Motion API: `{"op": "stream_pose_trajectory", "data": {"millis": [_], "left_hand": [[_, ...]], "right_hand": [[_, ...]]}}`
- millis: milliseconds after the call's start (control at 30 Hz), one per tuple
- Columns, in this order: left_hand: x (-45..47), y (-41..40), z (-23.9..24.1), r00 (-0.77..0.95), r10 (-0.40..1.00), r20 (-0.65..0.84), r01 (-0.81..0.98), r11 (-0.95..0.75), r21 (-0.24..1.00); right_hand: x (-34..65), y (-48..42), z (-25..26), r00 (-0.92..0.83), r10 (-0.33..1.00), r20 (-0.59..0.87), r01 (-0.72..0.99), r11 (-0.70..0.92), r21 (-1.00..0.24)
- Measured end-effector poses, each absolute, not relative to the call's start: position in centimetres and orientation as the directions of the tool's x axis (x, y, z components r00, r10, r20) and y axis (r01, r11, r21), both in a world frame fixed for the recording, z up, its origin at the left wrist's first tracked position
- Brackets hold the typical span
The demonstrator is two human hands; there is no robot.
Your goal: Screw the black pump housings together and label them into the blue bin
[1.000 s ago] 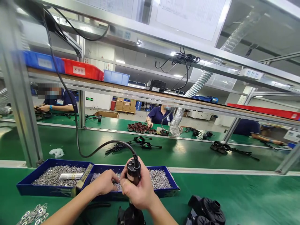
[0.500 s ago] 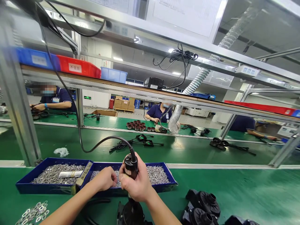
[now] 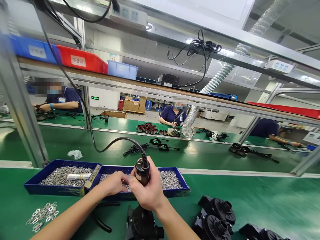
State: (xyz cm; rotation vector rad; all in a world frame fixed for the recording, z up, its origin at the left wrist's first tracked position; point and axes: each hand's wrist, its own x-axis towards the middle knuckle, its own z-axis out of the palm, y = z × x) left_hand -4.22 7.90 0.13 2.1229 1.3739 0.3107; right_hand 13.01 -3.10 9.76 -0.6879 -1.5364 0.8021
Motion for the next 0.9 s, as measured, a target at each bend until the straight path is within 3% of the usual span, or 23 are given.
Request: {"op": "stream_pose_trajectory", "data": {"millis": [367,667,733,800,900], "left_hand": [[-4.1,7.5,1.2,0.518,0.851,-0.083,0.726,-0.386,0.569],[-4.3,5.1,3.3,0.493,0.845,0.208,0.652,-0.517,0.555],[-4.2,3.8,3.5,0.511,0.846,0.156,0.565,-0.467,0.68],[-4.0,2.6,3.2,0.561,0.827,-0.011,0.471,-0.308,0.827],[-3.4,1.3,2.1,0.583,0.771,-0.258,0.471,-0.062,0.88]], "right_hand": [[12.8,-3.2,9.8,-0.154,0.813,0.561,-0.007,0.567,-0.824],[13.7,-2.9,10.3,-0.002,0.819,0.574,0.139,0.569,-0.811],[13.9,-2.8,10.4,0.017,0.82,0.572,0.15,0.564,-0.812],[14.0,-2.8,10.3,0.022,0.823,0.567,0.16,0.557,-0.815],[14.0,-2.9,10.2,0.027,0.824,0.566,0.165,0.555,-0.815]]}}
